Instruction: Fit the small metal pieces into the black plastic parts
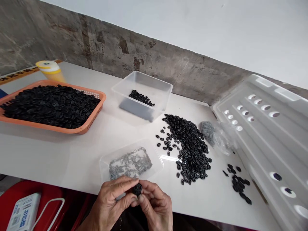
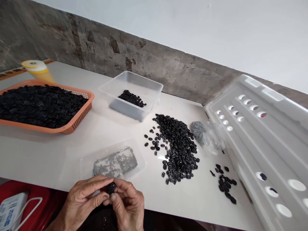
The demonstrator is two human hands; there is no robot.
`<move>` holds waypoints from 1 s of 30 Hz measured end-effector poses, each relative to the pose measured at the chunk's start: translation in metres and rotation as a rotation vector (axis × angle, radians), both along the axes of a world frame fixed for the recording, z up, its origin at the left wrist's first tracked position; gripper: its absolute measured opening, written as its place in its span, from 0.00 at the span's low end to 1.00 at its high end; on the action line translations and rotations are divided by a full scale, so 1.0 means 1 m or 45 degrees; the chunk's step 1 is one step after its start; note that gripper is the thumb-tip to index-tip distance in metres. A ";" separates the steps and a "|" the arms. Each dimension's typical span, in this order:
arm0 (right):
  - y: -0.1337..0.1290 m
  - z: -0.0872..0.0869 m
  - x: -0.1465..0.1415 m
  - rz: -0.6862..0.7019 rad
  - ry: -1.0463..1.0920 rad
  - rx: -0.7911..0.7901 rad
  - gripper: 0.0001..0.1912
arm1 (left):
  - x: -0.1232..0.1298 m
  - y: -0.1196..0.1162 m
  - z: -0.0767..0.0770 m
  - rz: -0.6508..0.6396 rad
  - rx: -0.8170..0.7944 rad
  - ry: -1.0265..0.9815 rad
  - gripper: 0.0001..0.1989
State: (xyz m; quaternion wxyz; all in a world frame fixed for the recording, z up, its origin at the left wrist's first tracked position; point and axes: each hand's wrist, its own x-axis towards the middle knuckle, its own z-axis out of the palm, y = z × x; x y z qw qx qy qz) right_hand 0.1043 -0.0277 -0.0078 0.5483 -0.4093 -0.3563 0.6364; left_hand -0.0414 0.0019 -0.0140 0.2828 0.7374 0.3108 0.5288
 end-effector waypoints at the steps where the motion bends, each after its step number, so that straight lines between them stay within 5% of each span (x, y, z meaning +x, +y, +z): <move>1: 0.000 -0.002 0.002 0.015 -0.009 0.037 0.16 | 0.000 0.000 0.001 -0.019 -0.008 0.001 0.23; 9: 0.004 -0.013 0.013 0.264 0.041 0.319 0.15 | -0.004 -0.001 0.008 -0.102 0.022 -0.007 0.23; 30: 0.001 -0.018 -0.002 -0.156 -0.216 0.635 0.10 | 0.004 -0.002 0.015 -0.081 0.046 -0.023 0.26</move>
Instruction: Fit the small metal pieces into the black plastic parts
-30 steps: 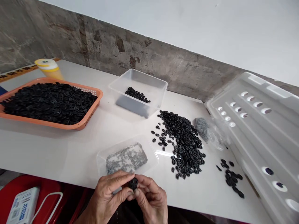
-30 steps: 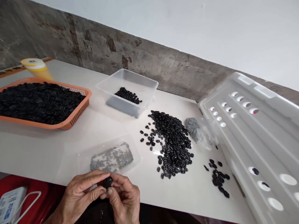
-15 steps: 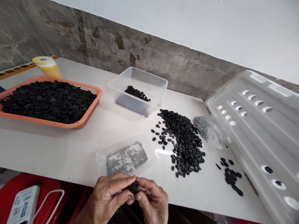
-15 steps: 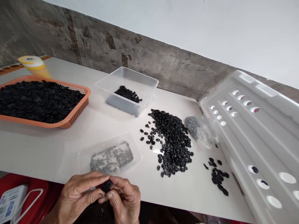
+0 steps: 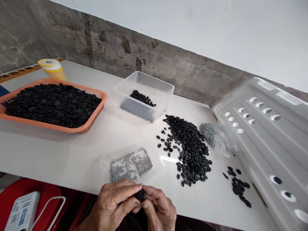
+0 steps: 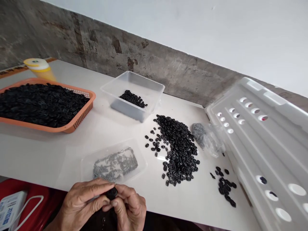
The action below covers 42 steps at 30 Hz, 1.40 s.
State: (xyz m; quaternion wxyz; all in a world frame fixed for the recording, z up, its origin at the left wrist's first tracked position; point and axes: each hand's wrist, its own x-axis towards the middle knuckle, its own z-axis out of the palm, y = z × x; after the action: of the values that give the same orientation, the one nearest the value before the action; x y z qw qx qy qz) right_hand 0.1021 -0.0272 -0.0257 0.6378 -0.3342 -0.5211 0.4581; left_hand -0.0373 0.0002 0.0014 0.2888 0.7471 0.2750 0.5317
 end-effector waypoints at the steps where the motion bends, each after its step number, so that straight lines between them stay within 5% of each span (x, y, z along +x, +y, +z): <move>1: 0.000 0.000 0.000 -0.002 -0.014 0.014 0.10 | 0.000 0.000 -0.001 0.001 0.001 -0.003 0.25; 9: 0.003 0.002 0.002 0.001 -0.053 0.000 0.08 | 0.001 0.000 0.000 0.078 0.079 -0.033 0.19; 13: 0.002 -0.006 0.001 0.119 0.041 -0.165 0.09 | 0.002 0.001 0.000 0.062 0.005 -0.034 0.21; 16: 0.006 -0.011 0.007 0.163 -0.090 -0.082 0.15 | -0.003 0.003 -0.007 0.163 -0.150 -0.059 0.17; 18: 0.013 -0.014 0.022 -0.054 -0.453 0.098 0.20 | -0.014 0.007 -0.012 0.297 -0.387 -0.118 0.13; 21: 0.037 -0.020 0.067 -0.724 -1.349 0.138 0.14 | -0.038 0.021 -0.016 0.584 -0.795 -0.332 0.15; 22: 0.047 -0.024 0.085 -0.823 -1.435 0.155 0.15 | -0.047 0.027 -0.015 0.678 -0.845 -0.359 0.17; 24: 0.069 -0.033 0.118 -0.926 -1.527 0.168 0.21 | -0.064 0.042 -0.012 0.889 -0.764 -0.269 0.19; 29: 0.119 -0.052 0.149 -0.886 -1.676 0.278 0.26 | -0.107 0.082 -0.002 1.327 0.104 0.311 0.18; 33: 0.135 -0.057 0.142 -0.824 -1.748 0.296 0.23 | -0.155 0.113 0.010 1.574 0.165 0.575 0.19; 38: 0.125 -0.061 0.138 -0.819 -1.892 0.155 0.19 | -0.178 0.126 0.018 1.528 0.034 0.796 0.21; 40: 0.121 -0.062 0.138 -0.816 -1.928 0.116 0.17 | -0.158 0.119 0.012 1.430 0.069 0.821 0.22; 42: 0.118 -0.061 0.139 -0.817 -1.931 0.109 0.17 | -0.123 0.104 0.002 1.150 0.218 0.715 0.18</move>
State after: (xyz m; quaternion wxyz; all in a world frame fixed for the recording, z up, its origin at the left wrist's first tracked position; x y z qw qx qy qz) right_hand 0.2407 0.0909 -0.0867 0.2249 -0.6609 -0.7064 -0.1169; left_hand -0.1605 0.1040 0.0029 -0.1154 0.6888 0.5912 0.4034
